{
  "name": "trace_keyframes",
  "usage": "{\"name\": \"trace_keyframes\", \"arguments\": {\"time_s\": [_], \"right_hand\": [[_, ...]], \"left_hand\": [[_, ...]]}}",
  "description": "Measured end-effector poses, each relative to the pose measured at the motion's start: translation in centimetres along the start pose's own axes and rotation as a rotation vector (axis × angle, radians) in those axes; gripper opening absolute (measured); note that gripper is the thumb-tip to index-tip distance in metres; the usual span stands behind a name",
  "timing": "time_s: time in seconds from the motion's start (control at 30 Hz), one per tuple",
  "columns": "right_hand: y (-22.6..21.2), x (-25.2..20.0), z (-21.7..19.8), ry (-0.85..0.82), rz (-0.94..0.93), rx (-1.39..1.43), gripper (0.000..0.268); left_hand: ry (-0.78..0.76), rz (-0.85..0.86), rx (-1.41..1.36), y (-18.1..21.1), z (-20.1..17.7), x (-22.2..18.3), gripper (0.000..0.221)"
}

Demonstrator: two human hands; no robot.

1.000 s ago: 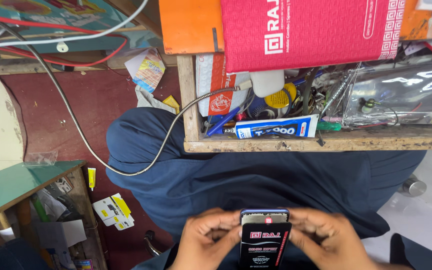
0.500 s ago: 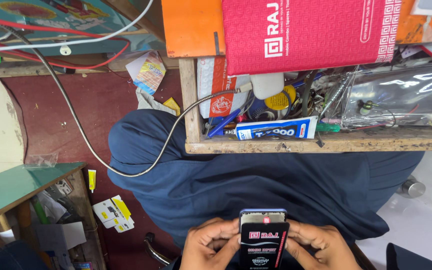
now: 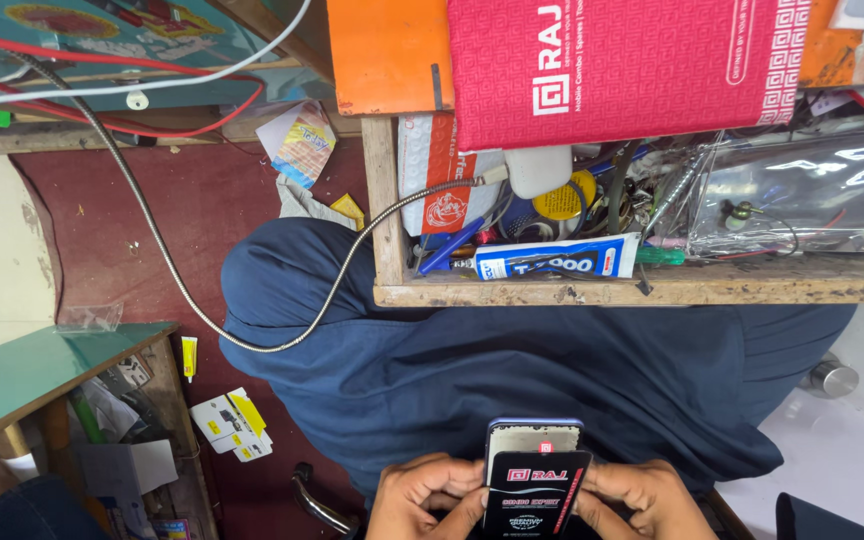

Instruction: The person assembles a mobile phone by fitting a plastic frame onto the chassis, pressing a screen panel onto the front, and checking the internal components and battery before closing the casing.

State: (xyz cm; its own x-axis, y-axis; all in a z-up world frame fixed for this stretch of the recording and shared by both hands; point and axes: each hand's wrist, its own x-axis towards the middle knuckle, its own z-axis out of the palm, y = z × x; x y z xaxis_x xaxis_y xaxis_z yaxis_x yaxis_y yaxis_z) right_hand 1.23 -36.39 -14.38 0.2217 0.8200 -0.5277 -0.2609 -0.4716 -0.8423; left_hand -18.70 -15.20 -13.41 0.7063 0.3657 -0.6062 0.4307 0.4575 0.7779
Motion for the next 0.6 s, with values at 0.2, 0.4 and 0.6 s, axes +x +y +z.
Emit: {"name": "trace_keyframes", "arguments": {"time_s": [0.2, 0.4, 0.6], "right_hand": [[0.6, -0.3, 0.0, -0.017, -0.073, -0.083, 0.036], [1.8, -1.1, -0.4, 0.012, -0.085, -0.149, 0.031], [1.8, -1.2, -0.2, 0.012, -0.145, -0.164, 0.034]], "left_hand": [[-0.118, 0.183, 0.034, 6.8, -1.8, 2.1, 0.026], [-0.105, 0.288, 0.183, 10.5, -0.6, 2.9, 0.017], [-0.009, 0.321, 0.268, 10.4, 0.3, 2.3, 0.01]]}}
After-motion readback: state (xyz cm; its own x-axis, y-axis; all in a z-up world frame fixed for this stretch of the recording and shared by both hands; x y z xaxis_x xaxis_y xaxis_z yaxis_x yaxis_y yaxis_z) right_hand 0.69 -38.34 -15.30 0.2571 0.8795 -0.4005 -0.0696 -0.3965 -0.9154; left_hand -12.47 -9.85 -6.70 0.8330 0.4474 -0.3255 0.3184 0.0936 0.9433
